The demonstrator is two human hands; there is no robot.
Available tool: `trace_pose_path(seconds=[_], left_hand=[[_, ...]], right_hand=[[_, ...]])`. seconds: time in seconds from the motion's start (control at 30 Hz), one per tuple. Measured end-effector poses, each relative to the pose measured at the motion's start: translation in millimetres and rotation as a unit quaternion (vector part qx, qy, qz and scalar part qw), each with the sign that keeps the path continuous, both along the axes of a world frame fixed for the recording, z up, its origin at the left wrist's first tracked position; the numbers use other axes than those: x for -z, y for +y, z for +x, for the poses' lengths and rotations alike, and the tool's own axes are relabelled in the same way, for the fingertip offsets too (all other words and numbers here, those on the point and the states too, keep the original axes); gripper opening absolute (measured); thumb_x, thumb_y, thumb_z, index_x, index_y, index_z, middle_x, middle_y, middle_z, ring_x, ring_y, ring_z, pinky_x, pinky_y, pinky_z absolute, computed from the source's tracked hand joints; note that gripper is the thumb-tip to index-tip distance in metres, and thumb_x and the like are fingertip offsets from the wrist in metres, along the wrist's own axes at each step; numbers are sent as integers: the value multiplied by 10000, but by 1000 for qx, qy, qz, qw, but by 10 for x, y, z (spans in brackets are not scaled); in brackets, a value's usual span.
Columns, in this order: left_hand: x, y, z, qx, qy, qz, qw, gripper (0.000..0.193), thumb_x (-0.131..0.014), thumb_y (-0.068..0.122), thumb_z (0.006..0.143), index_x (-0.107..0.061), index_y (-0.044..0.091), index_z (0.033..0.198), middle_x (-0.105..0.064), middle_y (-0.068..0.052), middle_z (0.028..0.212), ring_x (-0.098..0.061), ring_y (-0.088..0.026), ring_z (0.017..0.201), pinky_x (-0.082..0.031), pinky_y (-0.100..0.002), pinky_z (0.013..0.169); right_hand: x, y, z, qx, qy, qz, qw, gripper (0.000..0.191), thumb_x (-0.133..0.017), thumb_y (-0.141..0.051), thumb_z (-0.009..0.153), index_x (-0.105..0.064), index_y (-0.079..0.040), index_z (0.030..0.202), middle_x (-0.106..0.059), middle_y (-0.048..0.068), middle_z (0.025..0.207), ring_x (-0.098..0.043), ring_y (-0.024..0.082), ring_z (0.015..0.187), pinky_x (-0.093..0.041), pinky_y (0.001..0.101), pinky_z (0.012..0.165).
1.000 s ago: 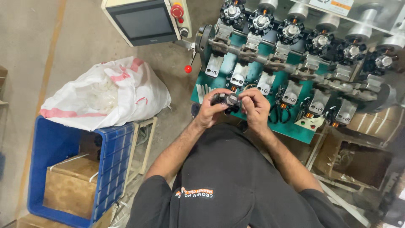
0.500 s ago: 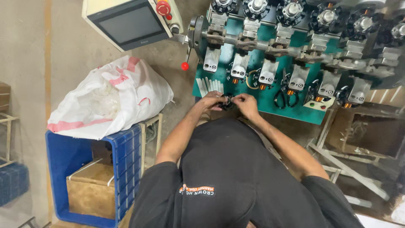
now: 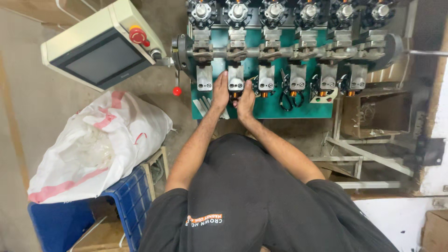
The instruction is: The person unwraps plastic film from small black mechanical components in a blue bin, then carries them to a multi-station machine and fits each component onto the machine's spindles, using scissors at times to help with the parts. They repeat this cycle, moving between the bin and the machine.
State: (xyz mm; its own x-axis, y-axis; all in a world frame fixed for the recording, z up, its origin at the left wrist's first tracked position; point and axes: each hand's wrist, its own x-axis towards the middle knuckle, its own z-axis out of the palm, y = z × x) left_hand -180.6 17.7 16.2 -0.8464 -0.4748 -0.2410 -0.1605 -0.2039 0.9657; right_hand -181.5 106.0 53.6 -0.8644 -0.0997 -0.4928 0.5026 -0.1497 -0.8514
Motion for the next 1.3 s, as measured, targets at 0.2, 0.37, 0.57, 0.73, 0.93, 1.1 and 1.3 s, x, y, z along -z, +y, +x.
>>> trace_pose_path(seconds=[0.2,0.37,0.57,0.73,0.93,1.1,1.3], left_hand=[[273,2,186,-15,-233,148,961,446,-506,391,1089,-621,-36,1150,-598,-112,882,-548,-267,714,-392,-405,613],[219,80,655,207,-100,-213,950,445,-861,190,779,-670,42,1152,-707,-137,983,-681,-305,930,-539,-434,844],[-131,382,913,116,-58,-401,907,418,-775,113,792,-711,61,1201,-677,-186,1049,-636,-404,1021,-521,-458,875],[-226,284,897,-20,-84,-110,990,305,-789,202,915,-713,16,1143,-749,-61,953,-701,-217,869,-572,-345,770],[-272,451,1003,67,-111,257,958,267,-751,204,918,-714,73,1148,-716,-12,922,-679,-96,784,-587,-307,626],[-405,409,952,-111,-6,130,985,351,-763,190,918,-634,192,1244,-718,-46,1034,-675,-168,833,-502,-320,646],[-622,258,831,-86,-69,428,897,566,-585,612,853,-661,109,1101,-743,-60,972,-743,-179,818,-635,-389,635]], right_hand=[[294,223,-106,-126,-282,-73,948,665,-310,-594,1070,-586,4,979,-666,146,722,-566,175,453,-449,265,392],[374,620,-6,-346,373,252,823,568,-350,-458,1122,-626,21,1254,-705,223,924,-670,257,677,-521,322,547],[343,847,57,-320,20,105,941,394,-483,-355,1092,-659,-3,1063,-657,68,762,-622,170,603,-451,314,521],[249,1302,59,-326,234,139,905,187,-701,-155,1014,-755,3,1099,-686,32,821,-550,54,725,-453,253,626],[110,1129,-365,-405,202,1,892,169,-679,-171,1020,-739,-42,1111,-759,29,962,-690,68,845,-568,248,735],[-470,1075,-407,-419,552,231,683,103,-765,-147,928,-753,-120,1027,-656,59,784,-673,233,703,-515,358,600],[-890,744,-225,-314,645,303,627,109,-786,-133,905,-755,-133,1010,-556,43,663,-606,242,574,-466,387,496]])
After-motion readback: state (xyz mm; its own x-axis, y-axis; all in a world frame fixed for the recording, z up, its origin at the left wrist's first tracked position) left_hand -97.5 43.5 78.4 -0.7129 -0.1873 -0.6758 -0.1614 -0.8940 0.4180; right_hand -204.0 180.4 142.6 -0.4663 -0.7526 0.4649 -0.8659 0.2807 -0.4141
